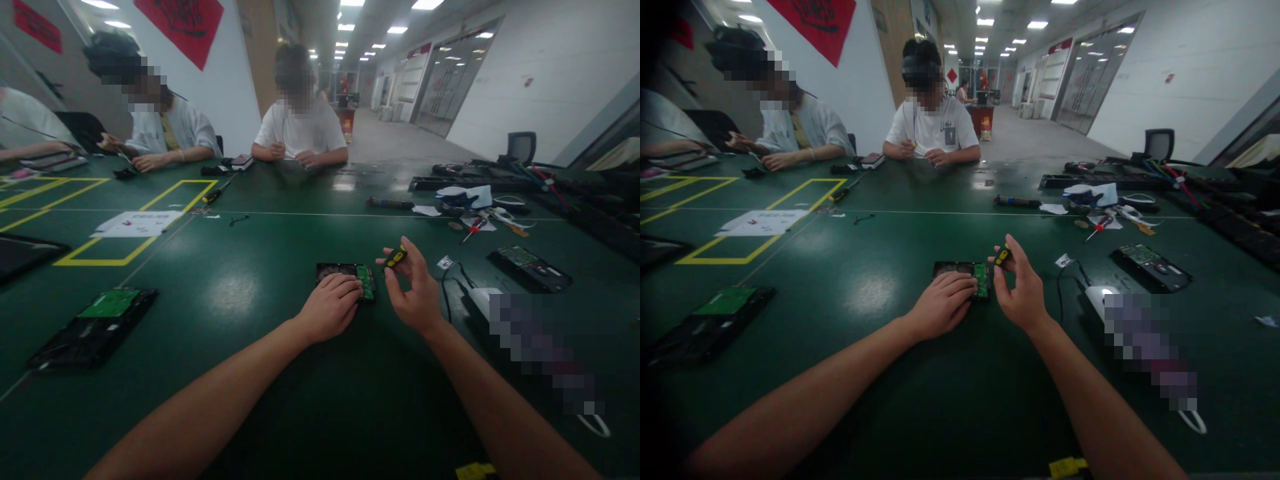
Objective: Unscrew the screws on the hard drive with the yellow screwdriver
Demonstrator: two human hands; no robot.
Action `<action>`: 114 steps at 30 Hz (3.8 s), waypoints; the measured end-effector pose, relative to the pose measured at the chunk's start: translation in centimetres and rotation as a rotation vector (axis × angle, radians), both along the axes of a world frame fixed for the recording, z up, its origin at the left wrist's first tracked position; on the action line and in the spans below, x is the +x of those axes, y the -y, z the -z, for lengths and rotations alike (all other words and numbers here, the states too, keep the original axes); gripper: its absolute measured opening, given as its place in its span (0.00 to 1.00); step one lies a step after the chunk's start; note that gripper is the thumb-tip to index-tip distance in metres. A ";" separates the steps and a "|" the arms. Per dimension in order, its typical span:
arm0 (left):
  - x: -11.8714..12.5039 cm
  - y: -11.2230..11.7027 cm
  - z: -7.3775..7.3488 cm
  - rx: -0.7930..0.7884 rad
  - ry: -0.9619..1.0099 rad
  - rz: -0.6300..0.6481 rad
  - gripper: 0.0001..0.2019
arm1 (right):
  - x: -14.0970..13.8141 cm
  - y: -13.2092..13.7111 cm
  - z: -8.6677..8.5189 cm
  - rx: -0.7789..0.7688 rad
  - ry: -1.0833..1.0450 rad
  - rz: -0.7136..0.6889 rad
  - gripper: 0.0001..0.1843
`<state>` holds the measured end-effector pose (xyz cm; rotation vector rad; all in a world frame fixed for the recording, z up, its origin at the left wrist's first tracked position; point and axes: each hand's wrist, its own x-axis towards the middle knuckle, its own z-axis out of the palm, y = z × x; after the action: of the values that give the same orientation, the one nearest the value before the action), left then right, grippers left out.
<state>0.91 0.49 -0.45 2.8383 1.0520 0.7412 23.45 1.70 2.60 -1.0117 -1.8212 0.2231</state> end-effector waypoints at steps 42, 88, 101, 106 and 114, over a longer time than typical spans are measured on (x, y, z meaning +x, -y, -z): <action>0.0 -0.1 0.2 0.008 0.026 0.041 0.17 | -0.3 -0.2 0.3 0.110 0.008 0.107 0.38; 0.2 -0.2 0.9 0.033 0.057 0.046 0.17 | -0.2 -0.4 0.7 0.186 -0.019 0.114 0.39; 0.2 -0.2 0.7 0.020 0.052 0.045 0.17 | -0.2 -0.3 0.4 0.201 0.018 0.144 0.38; 0.2 -0.2 0.5 0.020 0.046 0.044 0.17 | -0.2 -0.3 0.4 0.210 0.029 0.136 0.38; 0.2 -0.1 0.4 0.014 0.043 0.038 0.17 | -0.4 -0.3 0.3 0.233 0.038 0.155 0.38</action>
<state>1.09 0.58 -0.82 2.8318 0.9879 0.8055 23.03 1.97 2.27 -0.9905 -1.7457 -0.1015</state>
